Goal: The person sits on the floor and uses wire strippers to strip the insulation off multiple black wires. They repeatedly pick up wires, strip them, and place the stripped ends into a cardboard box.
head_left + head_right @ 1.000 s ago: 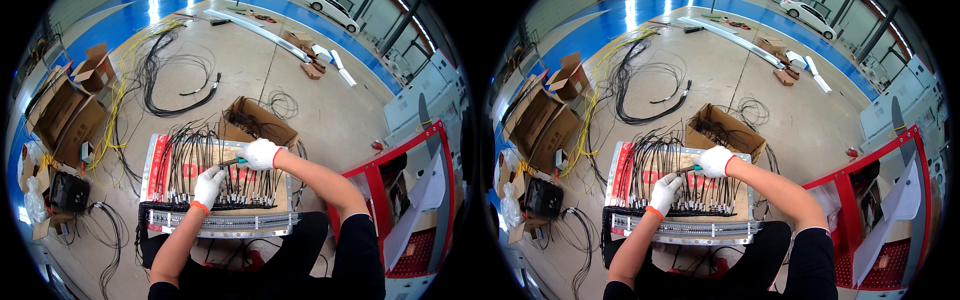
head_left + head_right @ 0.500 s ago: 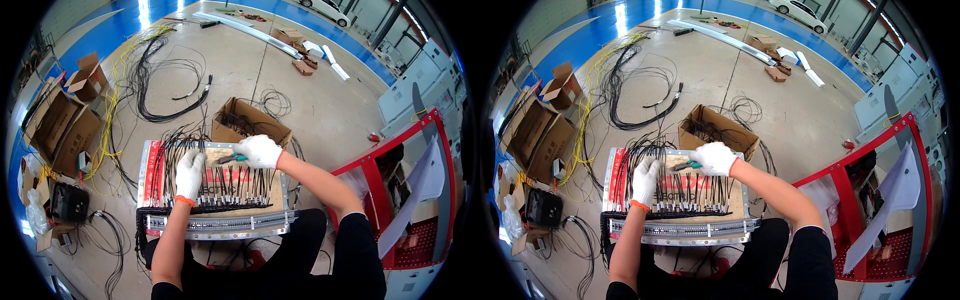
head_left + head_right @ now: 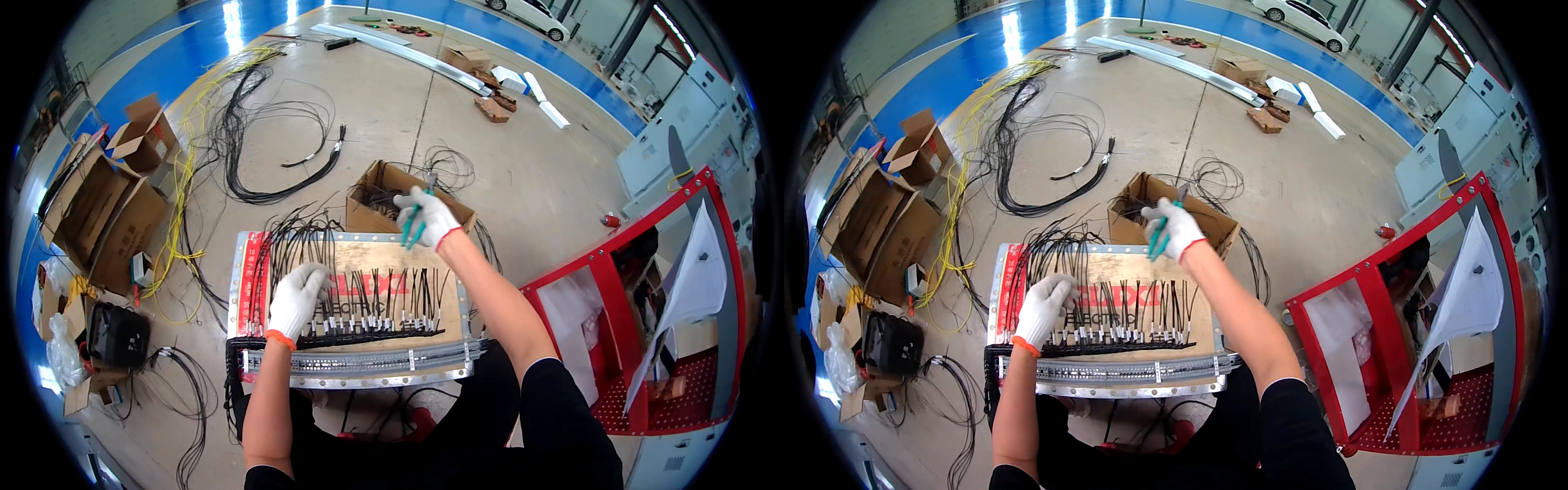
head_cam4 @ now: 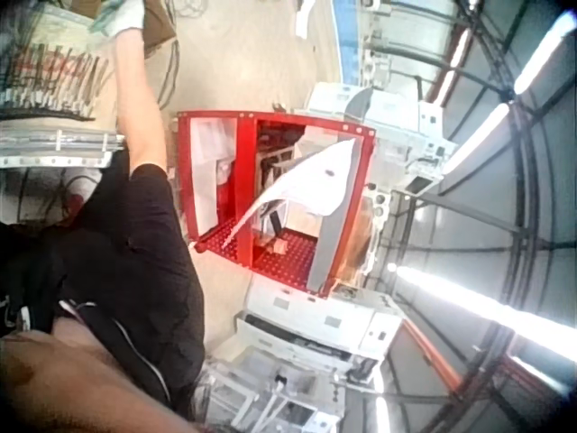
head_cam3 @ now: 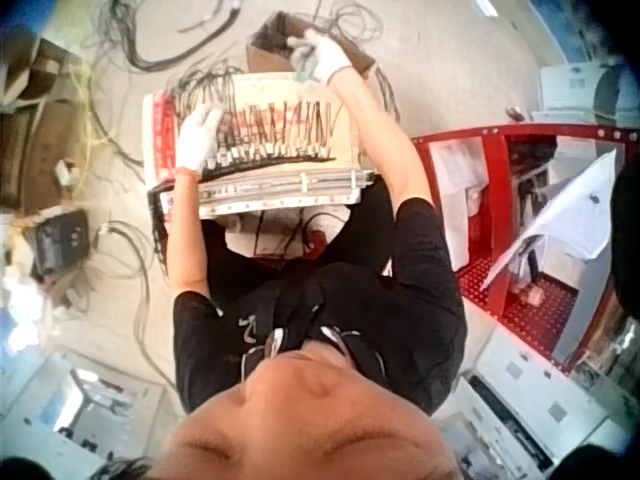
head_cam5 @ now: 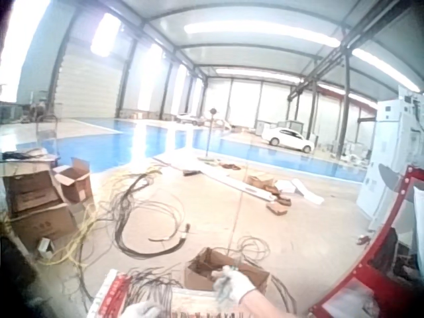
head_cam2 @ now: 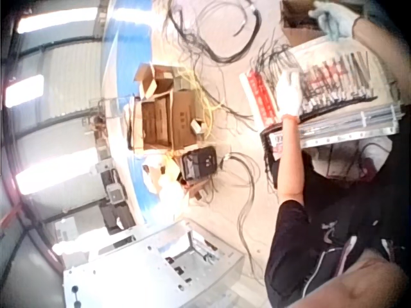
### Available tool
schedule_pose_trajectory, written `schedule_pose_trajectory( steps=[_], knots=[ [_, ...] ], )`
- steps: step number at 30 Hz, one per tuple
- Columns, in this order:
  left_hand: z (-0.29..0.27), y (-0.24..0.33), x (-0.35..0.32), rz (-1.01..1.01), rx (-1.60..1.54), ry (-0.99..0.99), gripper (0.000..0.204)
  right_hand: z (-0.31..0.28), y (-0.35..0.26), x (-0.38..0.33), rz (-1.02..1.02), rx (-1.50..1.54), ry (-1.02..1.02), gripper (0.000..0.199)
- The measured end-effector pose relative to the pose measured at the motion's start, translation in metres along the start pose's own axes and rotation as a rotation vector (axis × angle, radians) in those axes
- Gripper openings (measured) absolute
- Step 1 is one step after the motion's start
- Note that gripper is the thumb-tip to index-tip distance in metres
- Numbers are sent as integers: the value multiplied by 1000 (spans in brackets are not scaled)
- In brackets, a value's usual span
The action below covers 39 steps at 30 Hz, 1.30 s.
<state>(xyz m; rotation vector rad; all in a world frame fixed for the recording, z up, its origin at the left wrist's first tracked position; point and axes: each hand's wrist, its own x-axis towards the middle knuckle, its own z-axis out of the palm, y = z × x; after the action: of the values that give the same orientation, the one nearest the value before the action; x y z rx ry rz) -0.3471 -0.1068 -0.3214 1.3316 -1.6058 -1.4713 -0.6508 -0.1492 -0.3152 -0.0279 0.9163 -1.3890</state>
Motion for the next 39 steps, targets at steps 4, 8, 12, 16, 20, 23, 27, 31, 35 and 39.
schedule_pose_trajectory(
  steps=[4, 8, 12, 16, 20, 23, 27, 31, 35, 39],
  knots=[
    [-10, -14, -15, -119, 89, -153, 29, -17, -1, -34, -88, -439, -49, 36],
    [-11, -13, -33, -51, 421, -157, 29, 6, 27, -144, -267, -1182, -227, 33],
    [4, -38, -26, 114, 514, -38, 27, -33, 94, -201, -513, -1914, -476, 31],
    [12, -48, -21, 75, 466, 111, 28, -61, 129, -195, -727, -2124, -292, 28],
    [1, -42, -28, -177, -28, -57, 31, -52, 128, -186, -587, -2168, -181, 23],
    [-2, -53, -33, 109, 642, 90, 33, -62, 126, -171, -677, -2054, -199, 23],
    [0, -44, -24, -55, 792, -90, 33, -56, 115, -162, -494, -2110, -172, 29],
    [10, -47, -27, -101, 690, -5, 38, -57, 110, -158, -411, -2143, -145, 31],
    [31, -54, -29, -36, 524, 120, 35, -68, 102, -152, -477, -2133, -133, 27],
    [35, -47, -22, -126, 661, 97, 26, -76, 101, -150, -528, -2110, -102, 24]
  ],
)
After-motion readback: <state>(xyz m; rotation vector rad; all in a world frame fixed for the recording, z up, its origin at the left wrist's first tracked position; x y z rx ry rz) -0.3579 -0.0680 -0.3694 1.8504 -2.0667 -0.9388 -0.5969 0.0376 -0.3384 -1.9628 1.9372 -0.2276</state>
